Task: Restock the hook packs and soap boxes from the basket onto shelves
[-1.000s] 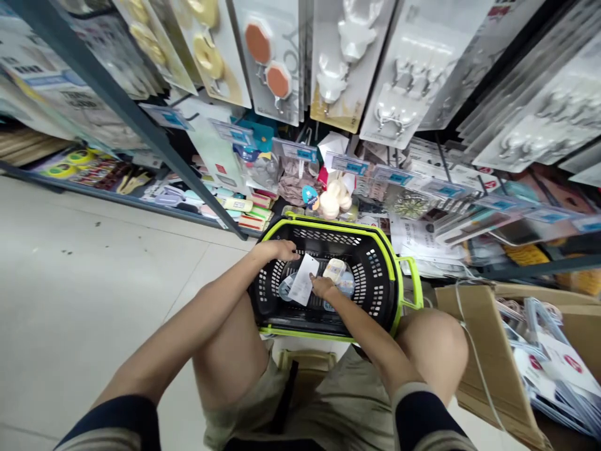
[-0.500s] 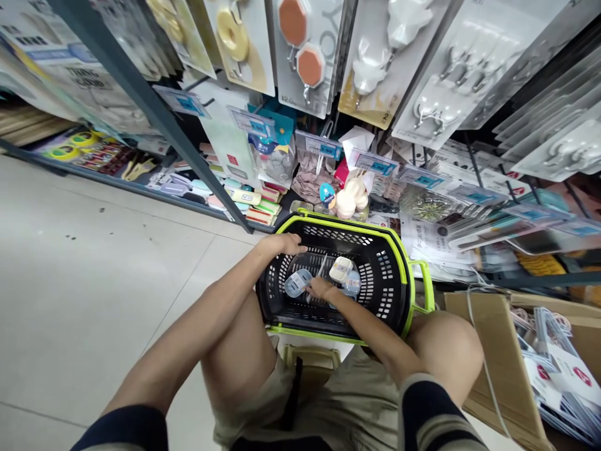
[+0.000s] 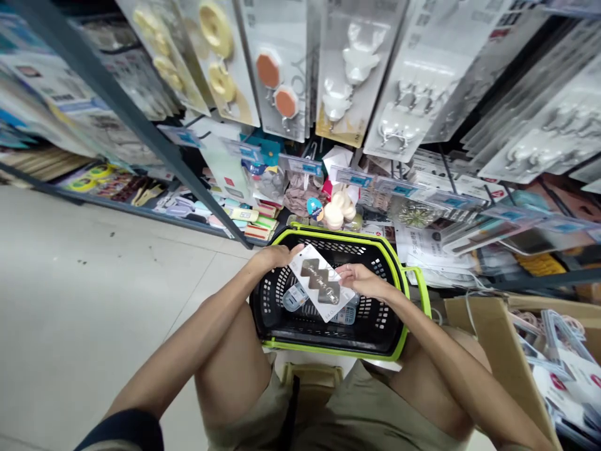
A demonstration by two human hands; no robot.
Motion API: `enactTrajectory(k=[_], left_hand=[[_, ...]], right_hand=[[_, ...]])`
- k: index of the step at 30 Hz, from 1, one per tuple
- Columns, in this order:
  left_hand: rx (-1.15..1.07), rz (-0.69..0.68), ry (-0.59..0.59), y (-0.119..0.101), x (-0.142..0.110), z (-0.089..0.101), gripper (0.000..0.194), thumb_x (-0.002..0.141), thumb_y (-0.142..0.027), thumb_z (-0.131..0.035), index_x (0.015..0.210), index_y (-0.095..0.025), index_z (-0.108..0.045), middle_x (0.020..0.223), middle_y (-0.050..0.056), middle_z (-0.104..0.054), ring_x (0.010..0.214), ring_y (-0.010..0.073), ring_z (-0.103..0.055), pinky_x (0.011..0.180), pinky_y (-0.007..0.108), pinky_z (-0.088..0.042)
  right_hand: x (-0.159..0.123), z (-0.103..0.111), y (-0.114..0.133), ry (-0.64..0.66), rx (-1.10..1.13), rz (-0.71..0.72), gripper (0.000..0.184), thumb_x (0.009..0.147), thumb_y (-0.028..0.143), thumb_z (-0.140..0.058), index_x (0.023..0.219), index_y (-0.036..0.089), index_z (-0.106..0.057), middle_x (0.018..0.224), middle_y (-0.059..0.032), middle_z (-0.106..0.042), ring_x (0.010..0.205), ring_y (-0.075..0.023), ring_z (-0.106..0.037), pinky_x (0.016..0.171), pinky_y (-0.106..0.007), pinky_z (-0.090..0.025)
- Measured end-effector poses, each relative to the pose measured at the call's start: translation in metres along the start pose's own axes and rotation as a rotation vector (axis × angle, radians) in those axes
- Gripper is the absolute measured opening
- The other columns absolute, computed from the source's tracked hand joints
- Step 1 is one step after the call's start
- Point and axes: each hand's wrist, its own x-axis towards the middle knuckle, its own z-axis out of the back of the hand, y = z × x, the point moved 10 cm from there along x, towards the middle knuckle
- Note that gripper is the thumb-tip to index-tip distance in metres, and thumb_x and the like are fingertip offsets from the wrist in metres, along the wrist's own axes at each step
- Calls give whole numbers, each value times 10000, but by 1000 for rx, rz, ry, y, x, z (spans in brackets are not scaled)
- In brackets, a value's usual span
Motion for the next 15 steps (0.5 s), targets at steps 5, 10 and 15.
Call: enactTrajectory(k=[5, 10, 15], left_hand=[[-329, 27, -201, 9, -15, 31, 973, 924, -823, -196, 1109, -22, -716, 1123, 264, -733, 1164, 384, -675, 943, 406, -539], [-1037, -384, -213, -43, -38, 60, 939, 843, -889, -388, 1323, -106, -580, 1201, 191, -719, 1019, 280, -707, 733, 324, -580], [-1200, -534, 59, -75, -59, 49, 879, 722, -847, -660, 1293, -179, -639, 1248, 169, -707, 1173, 327, -653, 892, 388, -578]], right_hand=[[-19, 8, 27, 101, 106, 111, 237, 755, 99, -687, 972, 150, -610, 809, 19, -643, 739, -99, -592, 651, -181, -445], [-31, 25, 44, 65, 140, 211, 222, 741, 78, -682, 904, 167, -562, 796, 36, -608, 753, -98, -579, 672, -190, -450], [-34, 22, 77, 78, 320, 410, 239, 775, 160, -711, 900, 186, -509, 821, 40, -596, 730, -100, -578, 656, -213, -498]])
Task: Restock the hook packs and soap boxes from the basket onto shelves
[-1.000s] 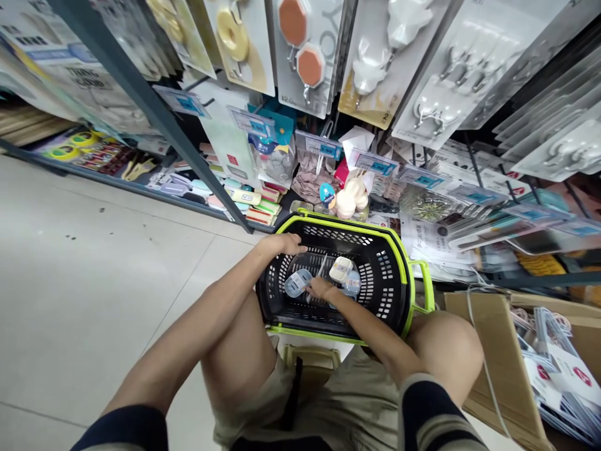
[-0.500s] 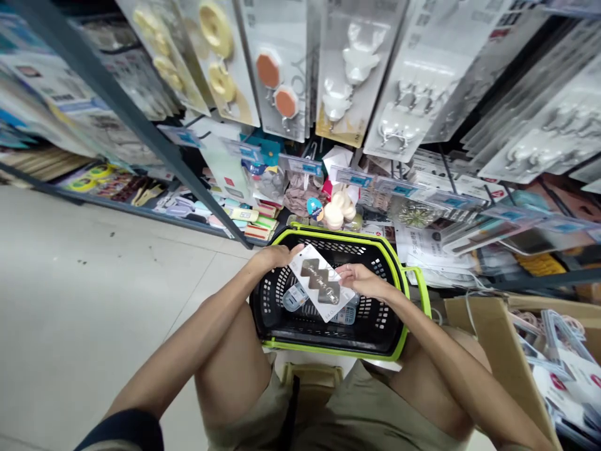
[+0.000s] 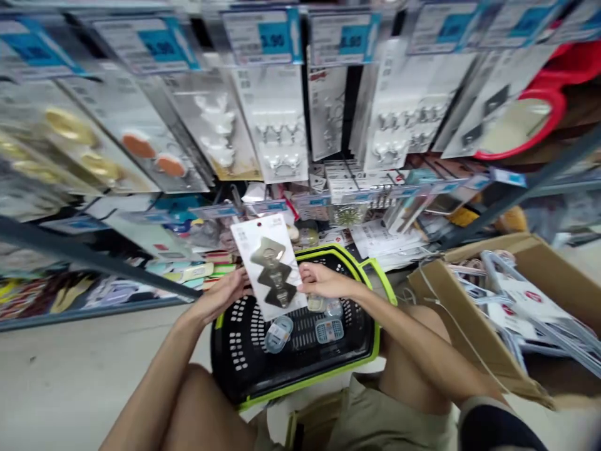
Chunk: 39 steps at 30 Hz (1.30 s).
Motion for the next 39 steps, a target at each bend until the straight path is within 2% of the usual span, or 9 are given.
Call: enactTrajectory(k=[2, 6, 13, 16, 19, 25, 29, 33, 39], left_hand=[[-21, 95, 28, 13, -3, -4, 750, 631, -746, -819, 1114, -178, -733, 1149, 153, -746, 1143, 335, -669, 940, 396, -567], [-79, 151, -107, 21, -2, 5, 532, 580, -601, -911, 902, -196, -785, 1022, 103, -781, 1075, 322, -699, 930, 378, -576], [-135, 126, -283, 7, 3, 9, 475, 487, -582, -937, 786, -243, -794, 1041, 29, -795, 1111, 318, -685, 908, 353, -594], [-197, 105, -379, 8, 2, 17, 469, 439, -574, -949, 774, -283, -797, 1038, -12, -797, 1113, 306, -684, 870, 325, -611], [-228, 71, -423, 7, 2, 21, 439, 439, -540, -945, 766, -291, -789, 1018, -21, -799, 1074, 296, -696, 841, 318, -615], [-189, 47, -321, 6, 5, 14, 458, 497, -539, -928, 790, -231, -758, 977, 25, -789, 927, 252, -691, 784, 281, -573], [41, 42, -216, 7, 7, 6, 419, 561, -548, -907, 721, -199, -740, 790, 21, -745, 769, 191, -625, 724, 237, -499], [285, 52, -178, 5, 6, 0, 469, 639, -651, -819, 734, -194, -777, 729, 35, -721, 782, 218, -624, 756, 268, -475], [345, 77, -146, 4, 5, -6, 485, 618, -645, -817, 755, -181, -790, 790, 46, -748, 774, 228, -630, 744, 286, -482]], right_hand=[[4, 0, 7, -18, 51, 54, 279, 771, 206, -752, 931, 187, -524, 846, 31, -606, 748, -106, -586, 654, -219, -517], [6, 7, 17, -121, 78, 152, 363, 747, 295, -818, 932, 197, -523, 862, 32, -593, 751, -102, -575, 635, -209, -516], [5, 9, 15, -250, -42, 153, 404, 746, 427, -850, 947, 193, -589, 877, 21, -622, 791, -111, -595, 730, -229, -515], [6, 1, 14, -212, -202, 136, 399, 766, 434, -840, 1023, 195, -651, 1017, -8, -687, 861, -127, -631, 778, -232, -512], [7, -5, 9, -182, -242, 98, 288, 841, 418, -777, 979, 190, -667, 907, 2, -702, 798, -131, -648, 713, -223, -509], [11, 4, 2, -277, -182, 86, 195, 901, 346, -711, 979, 173, -670, 844, -6, -672, 746, -129, -684, 612, -194, -509], [13, 4, 5, -296, -124, 96, 287, 875, 415, -734, 1025, 177, -676, 865, -6, -668, 728, -119, -673, 594, -192, -518], [12, 1, 11, -307, -190, 104, 250, 886, 409, -725, 987, 186, -674, 844, -1, -664, 731, -127, -667, 590, -195, -509], [11, 1, 14, -314, -322, 114, 118, 924, 254, -665, 1016, 189, -700, 818, 9, -676, 726, -128, -672, 670, -217, -514]])
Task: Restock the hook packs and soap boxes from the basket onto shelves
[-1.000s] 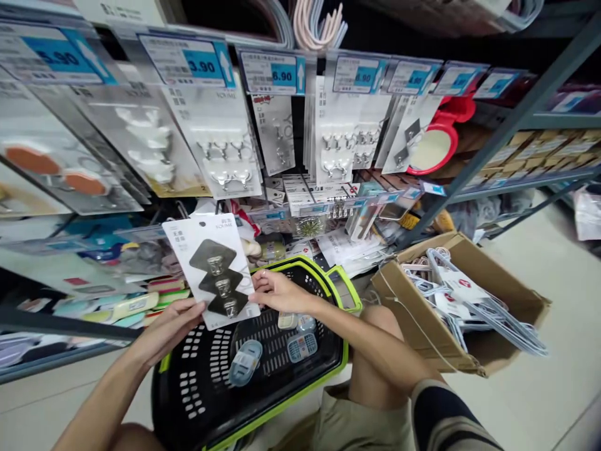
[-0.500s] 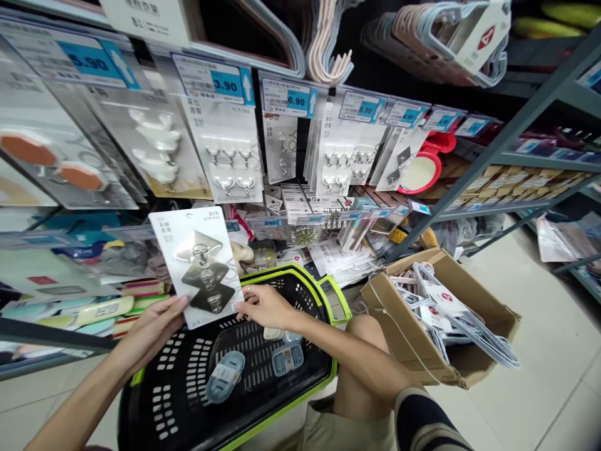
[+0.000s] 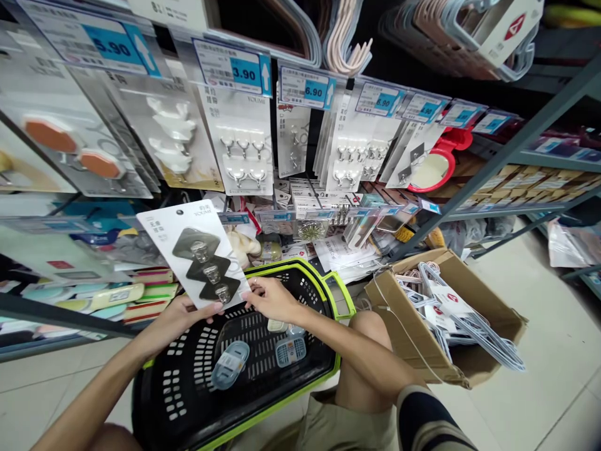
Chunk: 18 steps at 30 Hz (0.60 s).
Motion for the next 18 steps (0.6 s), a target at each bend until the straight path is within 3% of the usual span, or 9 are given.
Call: enactTrajectory(k=[11, 18], left_hand=[[76, -14, -11, -3, 2, 0, 625, 630, -697, -770, 831, -106, -744, 836, 76, -748, 791, 230, -630, 782, 316, -501], [97, -10, -4, 6, 6, 0, 594, 652, -671, -768, 840, -107, -754, 860, 66, -761, 842, 239, -635, 779, 286, -477]], right_hand=[[-1, 2, 4, -15, -77, 68, 143, 925, 244, -654, 1039, 175, -705, 862, 2, -707, 700, -122, -689, 662, -205, -510], [0, 0, -5, -4, -93, 64, 104, 925, 200, -618, 999, 174, -685, 842, 8, -702, 693, -122, -690, 677, -213, -528]])
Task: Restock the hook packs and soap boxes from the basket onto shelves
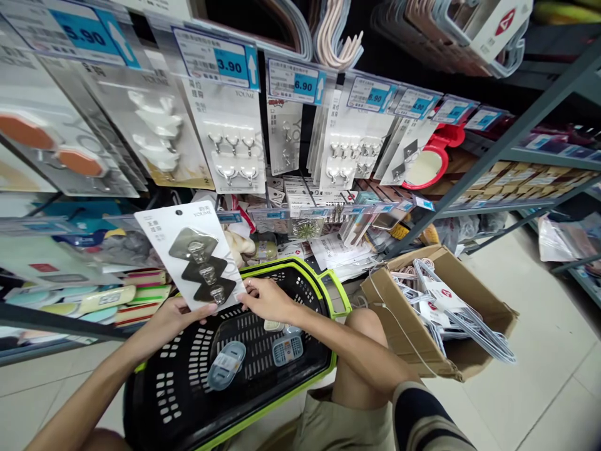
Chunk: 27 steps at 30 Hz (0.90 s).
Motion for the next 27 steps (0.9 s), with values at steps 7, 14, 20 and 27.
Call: enactTrajectory(k=[7, 14, 20, 27], left_hand=[[31, -48, -7, -6, 0, -1, 567, 642, -676, -768, 747, -120, -731, 755, 41, -730, 762, 209, -612, 724, 259, -456], [56, -126, -9, -5, 5, 0, 537, 684, -681, -740, 675, -147, -681, 677, 43, -677, 667, 192, -576, 638, 268, -463], [2, -204, 32, -11, 4, -7, 452, 784, -571, -711, 775, -120, -719, 746, 55, -709, 674, 175, -596, 661, 267, -487], [-114, -255, 94, 6, 13, -6, 377, 782, -474, -765, 801, -100, -726, 741, 42, -672, 664, 139, -580, 649, 236, -468]], right_hand=[[-2, 1, -1, 6, -63, -44, 49, 927, 175, -610, 928, 169, -659, 743, 21, -678, 700, -131, -686, 681, -215, -512], [-2, 3, -1, -3, -169, 1, 84, 940, 189, -573, 894, 179, -643, 776, 16, -697, 685, -120, -662, 701, -220, -503], [-5, 5, -1, 10, -158, -18, 128, 936, 230, -535, 866, 184, -632, 782, -7, -705, 715, -151, -684, 662, -230, -495], [2, -3, -19, 104, -202, -31, 277, 946, 416, -514, 942, 175, -651, 920, -81, -747, 814, -219, -731, 758, -319, -548]])
